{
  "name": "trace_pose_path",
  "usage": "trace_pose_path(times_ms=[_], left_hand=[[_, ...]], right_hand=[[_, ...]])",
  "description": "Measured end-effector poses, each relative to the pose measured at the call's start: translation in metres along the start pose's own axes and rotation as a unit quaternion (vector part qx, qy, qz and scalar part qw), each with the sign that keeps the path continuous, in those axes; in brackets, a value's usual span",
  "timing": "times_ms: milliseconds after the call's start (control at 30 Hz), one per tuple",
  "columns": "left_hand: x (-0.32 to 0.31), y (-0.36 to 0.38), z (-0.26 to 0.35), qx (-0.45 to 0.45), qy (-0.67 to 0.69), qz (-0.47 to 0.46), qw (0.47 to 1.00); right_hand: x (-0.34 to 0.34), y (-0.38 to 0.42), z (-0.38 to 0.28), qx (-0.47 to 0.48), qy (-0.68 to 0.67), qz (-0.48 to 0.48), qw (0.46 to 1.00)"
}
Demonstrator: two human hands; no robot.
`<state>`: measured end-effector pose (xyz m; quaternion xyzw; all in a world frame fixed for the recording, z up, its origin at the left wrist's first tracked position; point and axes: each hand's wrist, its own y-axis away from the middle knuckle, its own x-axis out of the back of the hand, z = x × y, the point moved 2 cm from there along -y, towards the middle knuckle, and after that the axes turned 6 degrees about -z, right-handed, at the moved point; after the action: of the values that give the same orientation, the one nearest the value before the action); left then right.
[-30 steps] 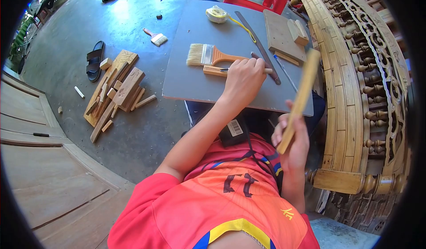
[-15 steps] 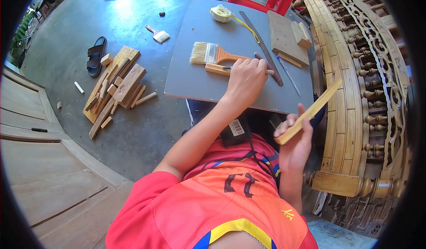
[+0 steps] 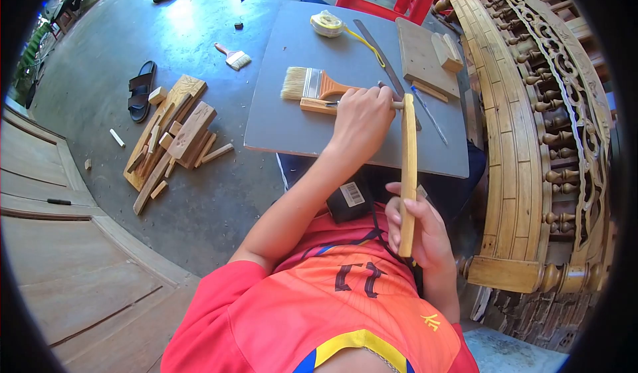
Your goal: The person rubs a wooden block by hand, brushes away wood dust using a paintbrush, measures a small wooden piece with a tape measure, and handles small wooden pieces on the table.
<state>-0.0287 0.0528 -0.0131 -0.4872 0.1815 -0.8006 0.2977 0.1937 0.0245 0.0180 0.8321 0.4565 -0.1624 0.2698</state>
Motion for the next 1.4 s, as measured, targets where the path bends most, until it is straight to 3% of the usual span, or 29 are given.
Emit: trace_pose_path(times_ms=[33,100,167,233,300,333,367,433,500,567,633,700,733,767,867,1000,1100,1133,1167,1267,1367,1400], left_hand=[[0.003,0.000,-0.001,-0.001,0.008,0.002,1.000],[0.004,0.002,-0.002,-0.001,0.012,0.004,1.000],[0.002,0.002,-0.003,-0.008,0.002,0.006,1.000],[0.004,0.001,-0.003,-0.009,0.003,0.007,1.000],[0.005,0.002,-0.004,-0.007,-0.004,0.001,1.000],[0.005,0.001,-0.004,-0.004,-0.011,-0.005,1.000],[0.005,0.001,-0.004,-0.001,-0.017,-0.010,1.000],[0.008,0.001,-0.004,-0.009,0.001,-0.001,1.000],[0.009,0.002,-0.005,-0.009,0.007,0.005,1.000],[0.008,0.001,-0.006,-0.012,-0.001,0.006,1.000],[0.009,0.001,-0.007,-0.013,0.000,0.004,1.000],[0.010,0.001,-0.007,-0.011,0.000,-0.001,1.000],[0.010,0.001,-0.008,-0.006,0.000,-0.003,1.000],[0.010,0.002,-0.009,-0.001,-0.001,-0.007,1.000],[0.009,0.003,-0.010,-0.005,-0.012,0.000,1.000],[0.012,0.002,-0.009,-0.010,-0.006,0.012,1.000],[0.011,0.003,-0.011,-0.006,-0.011,0.009,1.000],[0.011,0.003,-0.012,0.002,-0.013,0.006,1.000],[0.012,0.003,-0.013,0.010,-0.015,0.003,1.000],[0.013,0.004,-0.012,-0.001,-0.027,0.014,1.000],[0.011,0.003,-0.013,0.003,-0.020,0.019,1.000],[0.010,0.003,-0.013,0.001,-0.022,0.020,1.000]], right_hand=[[0.002,0.002,0.000,-0.017,-0.029,-0.035,0.999],[0.009,0.002,-0.014,0.061,-0.048,-0.018,0.997],[0.001,-0.002,-0.024,0.205,0.001,0.106,0.973],[-0.009,-0.011,-0.020,0.301,-0.094,0.198,0.928],[-0.020,-0.014,0.001,0.225,-0.124,0.183,0.949],[-0.012,-0.009,0.007,0.101,-0.021,0.050,0.993],[-0.010,-0.005,0.009,-0.045,0.003,-0.010,0.999],[-0.008,-0.004,0.013,-0.004,-0.011,0.020,1.000],[-0.003,-0.005,-0.001,0.099,-0.050,0.053,0.992],[-0.001,-0.009,-0.012,0.217,-0.085,0.098,0.968],[-0.011,-0.016,-0.009,0.278,-0.126,0.183,0.935],[-0.013,-0.017,0.009,0.159,-0.097,0.098,0.978],[-0.012,-0.013,0.007,-0.003,-0.036,-0.019,0.999],[-0.017,-0.011,0.011,-0.064,-0.049,-0.052,0.995],[-0.013,-0.014,-0.004,0.048,-0.045,-0.008,0.998],[-0.022,-0.021,-0.020,0.250,-0.116,0.170,0.946],[-0.025,-0.019,0.002,0.101,-0.062,0.083,0.989],[-0.020,-0.017,0.003,-0.047,-0.062,-0.051,0.996],[-0.022,-0.013,0.006,-0.055,-0.069,-0.060,0.994],[-0.019,-0.015,-0.006,0.055,-0.043,0.005,0.998],[-0.023,-0.020,-0.016,0.197,-0.101,0.124,0.967],[-0.027,-0.022,-0.012,0.185,-0.114,0.134,0.967]])
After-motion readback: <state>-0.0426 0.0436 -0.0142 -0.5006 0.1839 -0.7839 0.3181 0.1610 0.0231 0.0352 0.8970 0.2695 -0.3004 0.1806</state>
